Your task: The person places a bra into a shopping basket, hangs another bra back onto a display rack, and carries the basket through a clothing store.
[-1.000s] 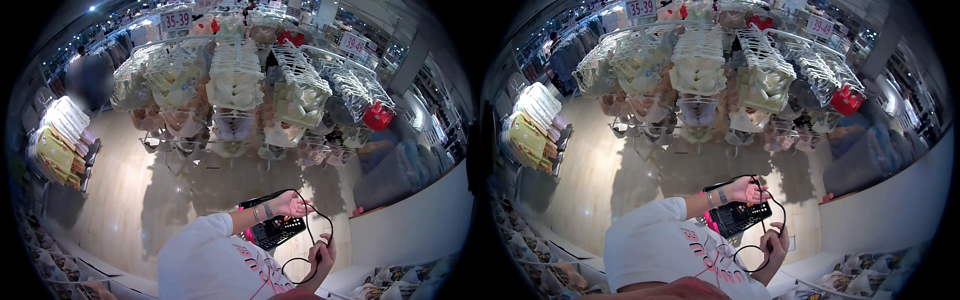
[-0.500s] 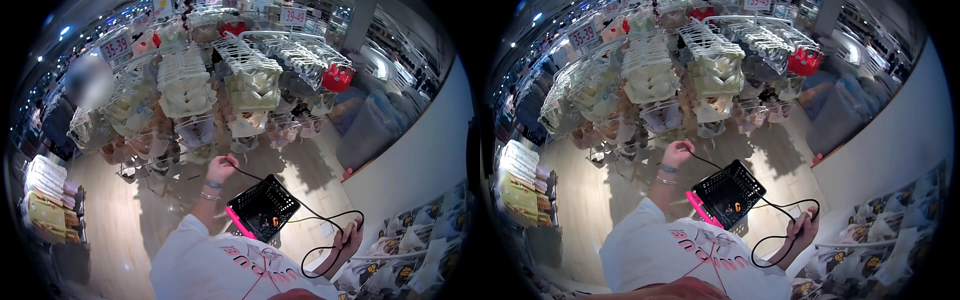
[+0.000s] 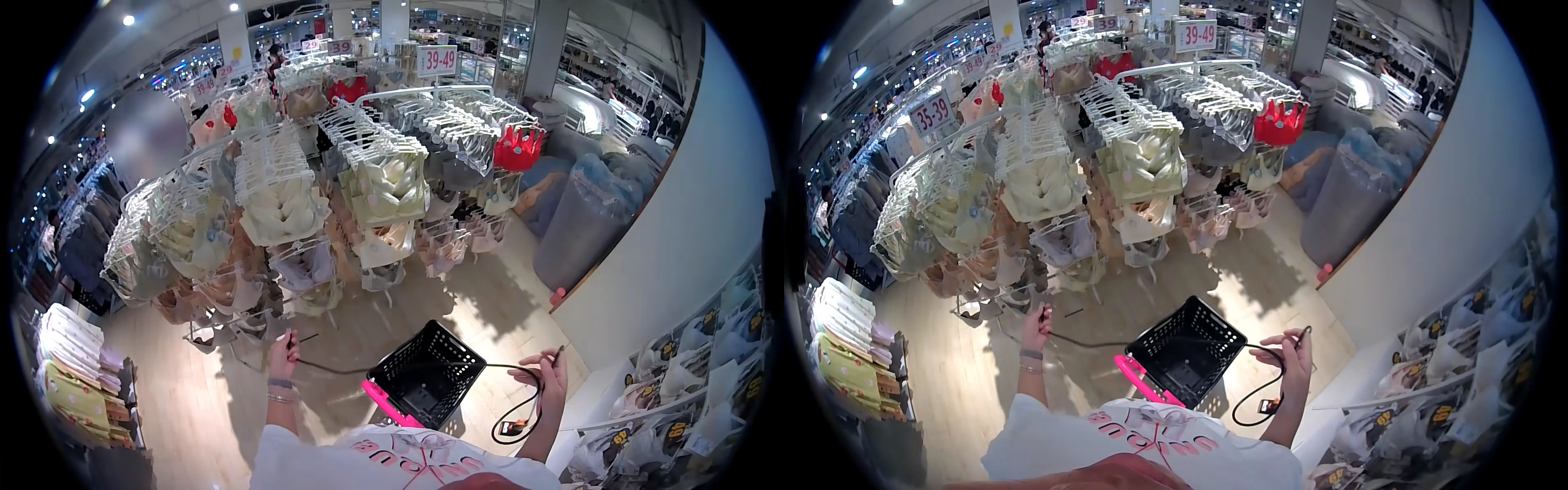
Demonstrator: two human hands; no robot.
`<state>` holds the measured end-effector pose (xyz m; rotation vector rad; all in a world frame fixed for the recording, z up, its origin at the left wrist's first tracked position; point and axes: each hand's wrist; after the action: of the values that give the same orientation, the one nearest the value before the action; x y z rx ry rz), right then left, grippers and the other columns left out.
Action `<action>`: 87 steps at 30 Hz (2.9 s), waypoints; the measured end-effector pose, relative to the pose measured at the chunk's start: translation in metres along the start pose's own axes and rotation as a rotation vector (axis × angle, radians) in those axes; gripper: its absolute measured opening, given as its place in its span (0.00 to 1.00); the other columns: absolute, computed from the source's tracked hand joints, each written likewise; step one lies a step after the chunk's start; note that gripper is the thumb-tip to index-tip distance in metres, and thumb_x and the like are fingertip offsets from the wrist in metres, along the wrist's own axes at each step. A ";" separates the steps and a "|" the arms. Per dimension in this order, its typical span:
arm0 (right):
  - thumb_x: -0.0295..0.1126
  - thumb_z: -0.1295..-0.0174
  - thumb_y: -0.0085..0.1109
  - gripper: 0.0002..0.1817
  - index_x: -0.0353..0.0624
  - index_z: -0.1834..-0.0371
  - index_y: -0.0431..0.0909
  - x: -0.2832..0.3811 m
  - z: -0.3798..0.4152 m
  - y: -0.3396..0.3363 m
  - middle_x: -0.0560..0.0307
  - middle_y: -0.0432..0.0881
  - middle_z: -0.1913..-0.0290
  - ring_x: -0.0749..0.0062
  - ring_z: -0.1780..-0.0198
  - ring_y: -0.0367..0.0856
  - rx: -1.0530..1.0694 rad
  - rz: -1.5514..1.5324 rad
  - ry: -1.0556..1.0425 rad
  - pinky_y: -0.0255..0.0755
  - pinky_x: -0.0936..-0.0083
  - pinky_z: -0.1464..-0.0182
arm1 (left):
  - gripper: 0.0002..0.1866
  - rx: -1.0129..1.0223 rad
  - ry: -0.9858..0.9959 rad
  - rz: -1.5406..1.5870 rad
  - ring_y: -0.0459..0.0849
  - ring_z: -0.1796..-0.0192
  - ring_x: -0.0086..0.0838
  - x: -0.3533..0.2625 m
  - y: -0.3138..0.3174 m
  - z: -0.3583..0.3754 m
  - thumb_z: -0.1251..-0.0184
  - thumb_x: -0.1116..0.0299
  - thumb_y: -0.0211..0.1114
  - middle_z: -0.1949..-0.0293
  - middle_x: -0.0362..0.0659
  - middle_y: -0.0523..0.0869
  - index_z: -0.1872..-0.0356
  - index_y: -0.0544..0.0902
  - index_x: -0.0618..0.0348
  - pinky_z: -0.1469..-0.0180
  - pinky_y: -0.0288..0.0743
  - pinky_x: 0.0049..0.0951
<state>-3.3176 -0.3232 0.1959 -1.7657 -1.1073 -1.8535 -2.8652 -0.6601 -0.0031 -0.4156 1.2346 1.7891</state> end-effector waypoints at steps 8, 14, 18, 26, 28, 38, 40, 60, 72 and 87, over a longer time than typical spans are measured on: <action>0.33 0.28 0.41 0.06 0.43 0.55 0.65 -0.027 -0.033 -0.026 0.52 0.82 0.70 0.66 0.67 0.85 -0.213 0.097 -0.016 0.78 0.77 0.67 | 0.13 -0.458 0.473 -1.005 0.74 0.82 0.23 0.011 -0.162 -0.005 0.33 0.64 0.58 0.80 0.39 0.82 0.69 0.84 0.65 0.84 0.64 0.24; 0.29 0.30 0.45 0.07 0.41 0.53 0.67 -0.052 -0.030 -0.015 0.55 0.78 0.76 0.75 0.78 0.77 -0.049 -0.046 0.057 0.65 0.84 0.79 | 0.11 -0.531 -0.113 -1.091 0.73 0.83 0.21 0.025 -0.212 0.071 0.37 0.65 0.62 0.81 0.42 0.84 0.63 0.84 0.64 0.85 0.62 0.24; 0.27 0.31 0.46 0.07 0.39 0.54 0.69 -0.069 -0.038 0.008 0.57 0.74 0.78 0.80 0.80 0.70 -0.033 -0.134 0.079 0.60 0.87 0.80 | 0.14 -0.395 -0.148 -0.611 0.70 0.82 0.16 0.041 -0.172 0.095 0.37 0.68 0.63 0.74 0.40 0.84 0.52 0.80 0.61 0.85 0.59 0.18; 0.29 0.30 0.47 0.11 0.40 0.47 0.68 -0.078 -0.025 0.103 0.58 0.77 0.73 0.83 0.80 0.68 0.453 -0.091 0.296 0.59 0.89 0.80 | 0.15 0.312 -0.353 -0.175 0.65 0.78 0.12 0.052 0.018 0.102 0.27 0.69 0.55 0.72 0.34 0.73 0.43 0.76 0.60 0.80 0.58 0.09; 0.29 0.30 0.47 0.12 0.40 0.46 0.67 -0.081 -0.014 0.126 0.58 0.77 0.71 0.84 0.79 0.68 0.557 -0.039 0.356 0.59 0.90 0.79 | 0.17 0.418 -0.484 0.021 0.66 0.74 0.13 0.069 0.064 0.102 0.25 0.65 0.52 0.66 0.39 0.75 0.41 0.74 0.62 0.77 0.60 0.08; 0.31 0.29 0.48 0.07 0.40 0.53 0.69 -0.061 0.045 0.173 0.64 0.73 0.69 0.86 0.71 0.67 1.144 0.088 0.615 0.60 0.89 0.71 | 0.31 0.429 -0.901 0.650 0.75 0.61 0.32 0.122 0.122 0.064 0.26 0.46 0.44 0.57 0.50 0.76 0.49 0.71 0.73 0.54 0.74 0.31; 0.32 0.28 0.47 0.07 0.41 0.54 0.68 -0.060 0.046 0.170 0.65 0.74 0.70 0.87 0.72 0.65 1.128 0.059 0.622 0.57 0.88 0.72 | 0.27 0.257 -0.907 0.806 0.74 0.63 0.31 0.123 0.101 0.039 0.25 0.52 0.45 0.60 0.48 0.75 0.51 0.71 0.73 0.57 0.74 0.30; 0.26 0.42 0.58 0.07 0.31 0.71 0.79 0.012 0.025 0.133 0.45 0.81 0.69 0.52 0.65 0.80 1.532 -0.262 0.028 0.69 0.62 0.62 | 0.07 -0.392 -0.545 0.801 0.67 0.80 0.28 0.251 -0.119 -0.124 0.35 0.73 0.41 0.81 0.40 0.66 0.72 0.67 0.59 0.77 0.65 0.28; 0.20 0.40 0.55 0.07 0.33 0.59 0.78 -0.003 0.013 0.161 0.48 0.79 0.71 0.62 0.72 0.78 1.489 0.146 0.110 0.67 0.72 0.70 | 0.07 -0.100 0.341 0.329 0.67 0.84 0.20 0.095 -0.233 -0.092 0.40 0.77 0.51 0.84 0.35 0.69 0.77 0.72 0.58 0.83 0.62 0.21; 0.21 0.49 0.58 0.26 0.44 0.42 0.74 -0.154 0.004 0.262 0.51 0.74 0.49 0.56 0.47 0.70 1.344 0.585 -0.764 0.63 0.60 0.43 | 0.13 -0.179 1.179 0.601 0.55 0.82 0.15 -0.157 -0.058 0.239 0.23 0.60 0.50 0.77 0.34 0.65 0.61 0.72 0.60 0.84 0.49 0.15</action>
<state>-3.1015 -0.5259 0.1254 -1.5319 -1.3214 0.1152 -2.6843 -0.5210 0.1789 -1.4653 2.1486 2.2128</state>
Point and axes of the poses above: each hand's wrist, its own z-axis away from the middle knuckle, its own y-axis out of the palm, x = y × z
